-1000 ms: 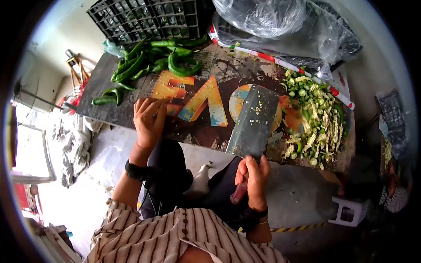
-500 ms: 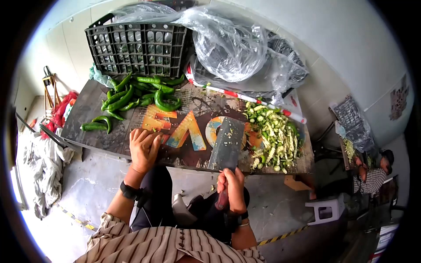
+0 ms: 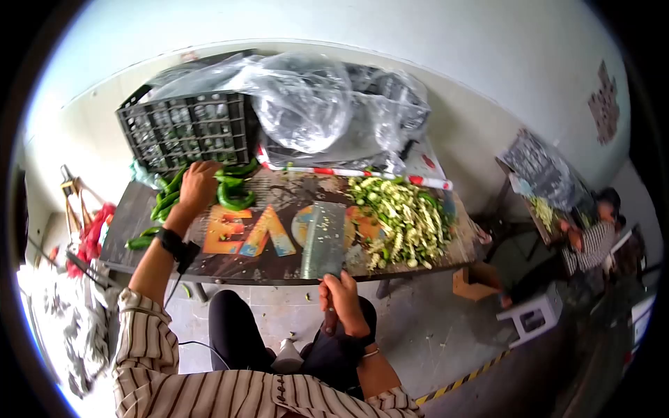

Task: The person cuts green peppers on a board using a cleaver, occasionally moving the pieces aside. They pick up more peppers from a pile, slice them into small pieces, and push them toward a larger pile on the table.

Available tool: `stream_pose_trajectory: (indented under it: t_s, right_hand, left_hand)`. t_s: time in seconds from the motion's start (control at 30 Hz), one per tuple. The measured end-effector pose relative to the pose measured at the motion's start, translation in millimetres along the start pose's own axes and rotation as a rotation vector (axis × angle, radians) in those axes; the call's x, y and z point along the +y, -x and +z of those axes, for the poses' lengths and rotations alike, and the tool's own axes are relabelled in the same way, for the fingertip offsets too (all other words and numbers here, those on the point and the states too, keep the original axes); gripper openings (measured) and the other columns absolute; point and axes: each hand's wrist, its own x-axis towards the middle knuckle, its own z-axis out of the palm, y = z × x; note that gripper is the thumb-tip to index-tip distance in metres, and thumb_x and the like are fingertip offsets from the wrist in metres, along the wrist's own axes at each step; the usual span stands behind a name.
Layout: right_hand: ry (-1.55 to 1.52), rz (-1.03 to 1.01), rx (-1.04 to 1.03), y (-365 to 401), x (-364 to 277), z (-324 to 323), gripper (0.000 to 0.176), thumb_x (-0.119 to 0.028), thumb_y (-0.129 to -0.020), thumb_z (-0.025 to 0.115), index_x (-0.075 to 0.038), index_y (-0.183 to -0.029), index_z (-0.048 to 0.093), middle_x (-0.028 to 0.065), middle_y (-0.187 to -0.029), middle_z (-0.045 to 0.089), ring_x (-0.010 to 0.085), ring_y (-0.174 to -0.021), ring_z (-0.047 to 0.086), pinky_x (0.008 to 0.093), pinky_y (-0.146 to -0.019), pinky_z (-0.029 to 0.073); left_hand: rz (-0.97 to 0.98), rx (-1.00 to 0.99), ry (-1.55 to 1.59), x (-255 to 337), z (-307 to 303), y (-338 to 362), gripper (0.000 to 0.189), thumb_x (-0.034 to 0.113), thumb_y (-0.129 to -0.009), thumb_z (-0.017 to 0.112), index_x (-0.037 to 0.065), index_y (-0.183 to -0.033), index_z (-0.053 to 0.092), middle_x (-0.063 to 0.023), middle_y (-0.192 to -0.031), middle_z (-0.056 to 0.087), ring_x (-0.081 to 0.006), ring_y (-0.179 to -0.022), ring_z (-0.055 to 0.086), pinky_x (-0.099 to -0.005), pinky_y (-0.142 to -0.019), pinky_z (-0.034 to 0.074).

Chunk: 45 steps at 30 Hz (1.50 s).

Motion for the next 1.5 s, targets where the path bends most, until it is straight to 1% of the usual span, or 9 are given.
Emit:
stream_pose_trajectory:
  t_s: [0.17,0.27,0.43,0.53,0.63,0.7,0.87,1.1,1.5]
  right_hand:
    - [-0.012,0.0,-0.036,-2,3,-5,0.017,-0.018,-0.094,0.05,-0.002,-0.089,0.049,0.004,-0.064,0.05,0.0126,-0.045,0.049,0.0284,-0.044,0.042]
    - [-0.048,0.025,0.016,3,-5,3,0.016,-0.015,-0.093,0.048,-0.001,-0.087,0.048,0.0041,-0.062,0.05,0.0119,-0.045,0.048,0.0257,-0.042,0.041]
    - [-0.006,-0.022,0.003,0,-2,4,0.02,-0.019,-0.094,0.047,-0.004,-0.081,0.048,0.0042,-0.059,0.049,0.012,-0.043,0.047,0.026,-0.043,0.04]
    - [0.165,-0.041,0.026,4,-12,9,0.032,-0.024,-0.095,0.044,-0.006,-0.069,0.047,0.0036,-0.051,0.048,0.0121,-0.043,0.047,0.0262,-0.043,0.039]
    - [0.029,-0.019,0.049,2,-6,8,0.019,-0.021,-0.094,0.048,-0.006,-0.082,0.046,0.0025,-0.058,0.048,0.0112,-0.044,0.047,0.0265,-0.043,0.04]
    - [0.009,-0.004,0.036,1,-2,4,0.017,-0.02,-0.094,0.05,-0.007,-0.085,0.045,0.0022,-0.061,0.048,0.0109,-0.044,0.046,0.0269,-0.043,0.04]
    - [0.03,-0.019,0.002,1,-2,1,0.016,-0.019,-0.094,0.05,-0.004,-0.087,0.047,0.0038,-0.065,0.05,0.0123,-0.048,0.05,0.0263,-0.046,0.043]
    - [0.008,0.053,-0.031,3,-19,0,0.014,-0.018,-0.095,0.05,-0.005,-0.09,0.046,0.0042,-0.067,0.052,0.0133,-0.048,0.052,0.0274,-0.043,0.045]
    - [0.821,0.013,-0.195,-15,-110,24,0.017,-0.015,-0.095,0.048,-0.001,-0.087,0.045,0.0033,-0.06,0.049,0.0123,-0.041,0.052,0.0275,-0.038,0.041]
  left_hand:
    - [-0.101,-0.207,-0.136,-44,65,-9,0.048,0.004,-0.074,0.054,0.015,-0.121,0.06,-0.0034,-0.124,0.057,-0.0251,-0.121,0.048,-0.0413,-0.099,0.038]
    - [-0.081,-0.244,-0.147,-42,55,-16,0.036,0.008,-0.074,0.06,0.015,-0.11,0.065,-0.0053,-0.11,0.058,-0.0257,-0.111,0.051,-0.0436,-0.096,0.038]
    - [0.081,0.107,-0.229,-37,45,-17,0.024,0.021,-0.08,0.063,0.016,-0.103,0.067,-0.0049,-0.103,0.059,-0.0269,-0.104,0.053,-0.0468,-0.091,0.038]
    - [0.261,0.15,-0.131,17,-17,-7,0.023,0.019,-0.083,0.063,0.016,-0.106,0.066,-0.0057,-0.099,0.059,-0.0267,-0.099,0.054,-0.0433,-0.088,0.039]
    - [0.323,0.067,0.025,84,-48,30,0.022,0.016,-0.085,0.062,0.013,-0.106,0.066,-0.0068,-0.094,0.057,-0.0256,-0.09,0.053,-0.0397,-0.082,0.039]
    - [0.289,0.009,0.099,116,-43,60,0.026,0.022,-0.078,0.067,0.02,-0.103,0.065,-0.0038,-0.089,0.055,-0.0237,-0.09,0.053,-0.0382,-0.083,0.039]
    - [0.159,-0.125,0.233,173,-11,92,0.036,0.027,-0.075,0.07,0.017,-0.109,0.063,-0.0059,-0.092,0.057,-0.025,-0.096,0.053,-0.0413,-0.087,0.037]
    - [-0.003,-0.065,0.346,170,-17,105,0.038,0.023,-0.076,0.069,0.011,-0.111,0.06,-0.0056,-0.098,0.06,-0.0247,-0.1,0.053,-0.0433,-0.097,0.032]
    - [-0.037,0.024,0.415,158,-10,115,0.017,0.019,-0.076,0.07,0.012,-0.092,0.069,-0.0001,-0.087,0.06,-0.0202,-0.092,0.054,-0.0402,-0.093,0.033]
